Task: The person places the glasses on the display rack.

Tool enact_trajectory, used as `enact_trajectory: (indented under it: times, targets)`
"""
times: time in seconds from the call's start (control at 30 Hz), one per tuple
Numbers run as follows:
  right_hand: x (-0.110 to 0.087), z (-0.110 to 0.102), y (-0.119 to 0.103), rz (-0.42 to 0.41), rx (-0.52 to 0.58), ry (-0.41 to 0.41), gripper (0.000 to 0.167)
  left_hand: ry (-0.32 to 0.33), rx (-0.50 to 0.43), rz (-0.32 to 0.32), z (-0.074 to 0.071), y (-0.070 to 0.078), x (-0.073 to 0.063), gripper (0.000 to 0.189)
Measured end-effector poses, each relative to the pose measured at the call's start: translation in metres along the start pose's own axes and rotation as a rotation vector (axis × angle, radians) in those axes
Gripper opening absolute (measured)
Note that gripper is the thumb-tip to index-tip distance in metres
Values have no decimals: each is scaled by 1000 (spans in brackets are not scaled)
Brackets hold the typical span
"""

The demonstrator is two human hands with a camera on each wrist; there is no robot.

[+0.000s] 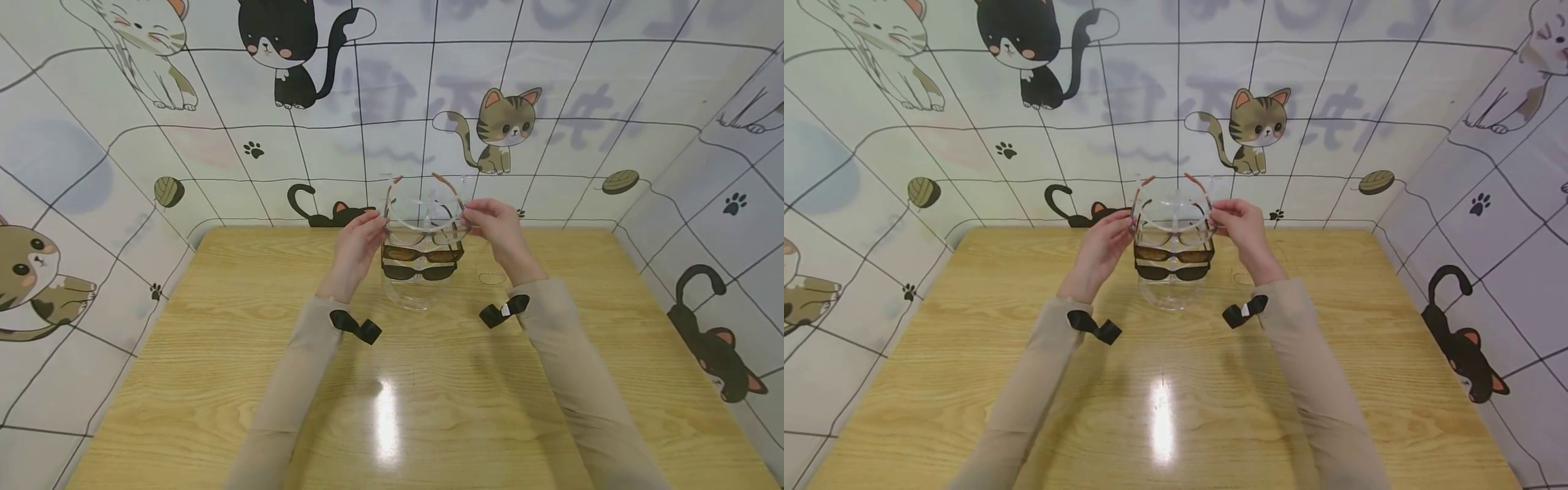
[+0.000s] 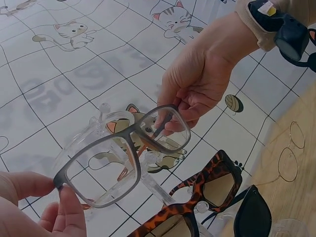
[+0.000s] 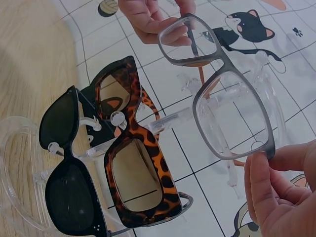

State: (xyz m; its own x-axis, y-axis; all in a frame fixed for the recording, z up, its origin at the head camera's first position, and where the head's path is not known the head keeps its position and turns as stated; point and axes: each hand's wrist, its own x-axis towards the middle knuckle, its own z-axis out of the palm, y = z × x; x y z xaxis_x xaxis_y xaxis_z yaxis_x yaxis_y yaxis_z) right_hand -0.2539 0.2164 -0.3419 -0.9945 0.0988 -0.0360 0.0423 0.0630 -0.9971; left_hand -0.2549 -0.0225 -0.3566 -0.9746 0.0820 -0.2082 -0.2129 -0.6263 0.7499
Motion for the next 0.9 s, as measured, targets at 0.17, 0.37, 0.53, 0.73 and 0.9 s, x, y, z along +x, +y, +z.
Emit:
enact_trajectory:
  times: [0.17, 0.37, 0.53, 0.73, 0.9]
  targets:
    - [6, 0, 2, 30, 12, 21, 24, 18, -1, -2, 3, -1, 4, 14]
    - [10, 1, 5, 64, 29, 43, 23, 43, 3, -4, 3, -3, 9, 16]
    - [13, 2, 8, 85, 21, 55, 22, 60, 15, -6, 2, -5, 13, 12]
    - [14, 3, 10, 87, 46, 52, 19, 79, 29, -3, 0, -6, 15, 12]
    - [13, 3, 11, 81, 14, 54, 21, 81, 29, -5, -2, -8, 17, 11]
